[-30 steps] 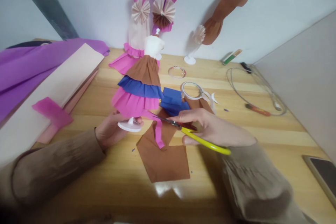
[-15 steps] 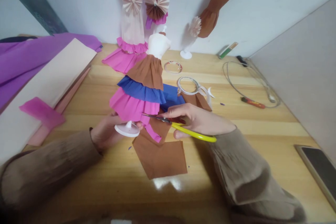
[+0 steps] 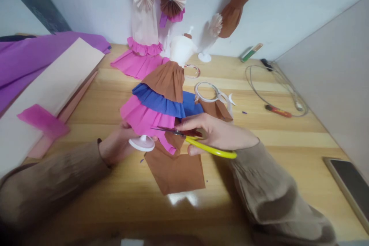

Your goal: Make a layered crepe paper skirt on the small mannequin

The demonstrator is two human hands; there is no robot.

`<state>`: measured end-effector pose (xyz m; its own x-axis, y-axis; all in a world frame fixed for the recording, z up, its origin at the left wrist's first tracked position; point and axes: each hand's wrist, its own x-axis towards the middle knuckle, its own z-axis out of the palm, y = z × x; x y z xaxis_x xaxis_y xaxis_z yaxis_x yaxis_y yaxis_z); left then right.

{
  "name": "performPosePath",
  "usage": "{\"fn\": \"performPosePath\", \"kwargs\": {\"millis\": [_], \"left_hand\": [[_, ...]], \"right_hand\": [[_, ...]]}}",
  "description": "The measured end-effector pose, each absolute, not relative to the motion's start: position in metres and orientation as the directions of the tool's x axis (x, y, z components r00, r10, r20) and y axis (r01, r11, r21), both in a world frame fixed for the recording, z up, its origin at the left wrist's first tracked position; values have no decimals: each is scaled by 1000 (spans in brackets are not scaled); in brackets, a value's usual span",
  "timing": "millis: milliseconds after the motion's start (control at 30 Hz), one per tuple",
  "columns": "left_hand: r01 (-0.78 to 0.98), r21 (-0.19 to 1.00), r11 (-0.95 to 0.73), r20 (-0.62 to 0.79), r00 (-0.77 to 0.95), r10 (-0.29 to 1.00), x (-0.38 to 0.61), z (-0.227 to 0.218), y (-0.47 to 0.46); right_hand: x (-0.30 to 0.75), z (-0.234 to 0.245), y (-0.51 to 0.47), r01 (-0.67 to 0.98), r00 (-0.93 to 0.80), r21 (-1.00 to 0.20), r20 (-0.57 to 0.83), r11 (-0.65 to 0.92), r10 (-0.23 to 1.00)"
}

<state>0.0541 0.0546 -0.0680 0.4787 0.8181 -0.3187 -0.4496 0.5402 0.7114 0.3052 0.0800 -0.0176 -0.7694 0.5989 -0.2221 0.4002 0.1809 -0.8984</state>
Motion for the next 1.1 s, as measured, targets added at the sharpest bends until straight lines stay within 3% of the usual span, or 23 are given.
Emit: {"fn": "performPosePath", "kwargs": {"millis": [267,567,1100], "left_hand": [[-461,695,552,-347,457,819,56,-66,54],[-451,723,524,-277,505,817,55,-71,55],[-447,716,537,-272,529,804,53,-75,55]], "right_hand": [[308,-22,77,352,-774,-926,-207,135,599],[307,-16,78,419,-740,-892,-227,170,634],[309,-16,81,458,-745,-872,-269,175,610]]}}
